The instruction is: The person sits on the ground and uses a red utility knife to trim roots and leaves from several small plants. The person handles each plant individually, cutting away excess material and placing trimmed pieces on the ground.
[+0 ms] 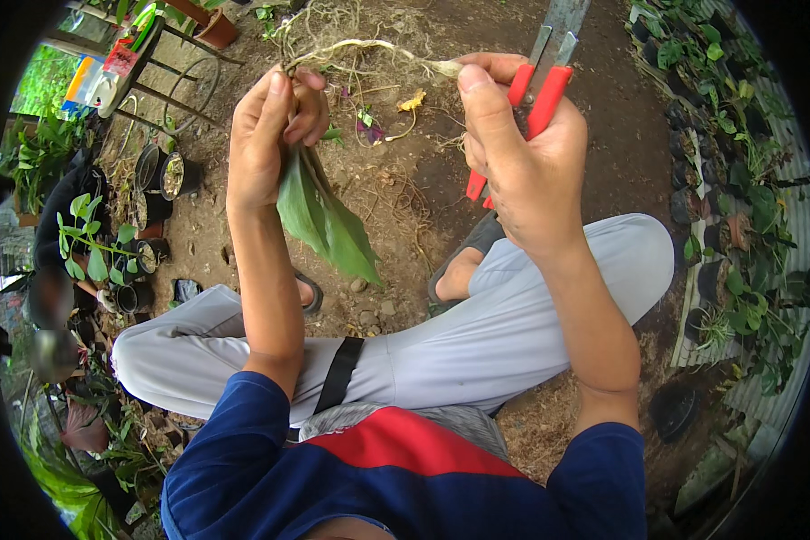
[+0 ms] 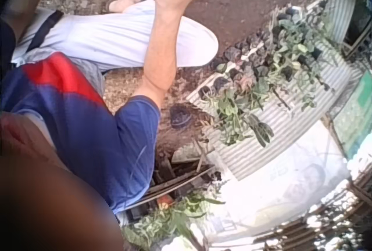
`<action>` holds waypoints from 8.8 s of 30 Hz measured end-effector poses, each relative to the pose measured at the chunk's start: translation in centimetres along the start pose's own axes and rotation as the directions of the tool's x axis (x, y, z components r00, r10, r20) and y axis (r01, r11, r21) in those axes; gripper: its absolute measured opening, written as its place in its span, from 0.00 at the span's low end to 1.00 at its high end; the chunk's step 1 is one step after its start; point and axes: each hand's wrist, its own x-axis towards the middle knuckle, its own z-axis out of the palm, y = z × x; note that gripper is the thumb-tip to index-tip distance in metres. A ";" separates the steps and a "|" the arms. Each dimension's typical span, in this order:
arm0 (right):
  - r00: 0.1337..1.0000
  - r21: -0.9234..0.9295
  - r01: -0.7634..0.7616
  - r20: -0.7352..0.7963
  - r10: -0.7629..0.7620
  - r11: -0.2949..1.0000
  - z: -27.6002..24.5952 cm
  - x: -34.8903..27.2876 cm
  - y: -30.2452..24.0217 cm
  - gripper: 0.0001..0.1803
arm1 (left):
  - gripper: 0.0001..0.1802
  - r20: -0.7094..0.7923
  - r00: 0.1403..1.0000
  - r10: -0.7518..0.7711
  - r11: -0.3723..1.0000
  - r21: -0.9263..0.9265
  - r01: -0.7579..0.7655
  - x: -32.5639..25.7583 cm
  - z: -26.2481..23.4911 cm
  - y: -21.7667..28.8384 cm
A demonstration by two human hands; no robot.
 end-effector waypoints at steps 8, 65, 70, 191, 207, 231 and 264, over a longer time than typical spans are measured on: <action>0.992 -0.138 0.104 -0.057 -0.113 0.985 -0.7 0.6 0.3 0.13 | 0.14 -0.003 1.000 -0.005 0.994 0.111 0.005 -0.2 0.5 -0.2; 0.979 -0.044 -0.083 0.181 0.089 0.996 1.2 -0.6 1.4 0.31 | 0.12 -0.082 0.994 0.079 0.984 -0.151 -0.091 -0.4 2.8 -0.4; 0.988 -0.321 0.115 0.132 -0.075 0.940 0.9 -0.3 1.9 0.31 | 0.10 -0.113 0.991 0.068 0.993 -0.090 -0.078 -0.5 2.9 -0.4; 0.978 -0.291 0.131 0.196 -0.075 0.948 -2.9 1.9 -0.3 0.27 | 0.09 -0.211 0.967 0.146 0.971 0.218 -0.099 -0.4 -1.9 1.0; 0.875 -0.809 0.459 0.342 -0.343 0.367 -0.6 1.2 3.2 0.24 | 0.19 -0.529 0.848 0.005 0.999 -0.032 -0.025 0.2 5.9 -1.6; 0.835 -0.893 0.445 0.384 -0.394 0.073 0.3 -0.1 3.3 0.28 | 0.08 -0.325 0.912 -0.250 0.952 -0.256 0.170 -0.6 7.6 -1.5; 0.994 -0.638 -0.072 0.016 0.107 0.767 -0.1 0.2 1.2 0.22 | 0.13 -0.079 0.964 -0.253 0.766 -0.626 0.150 -0.1 5.3 -1.4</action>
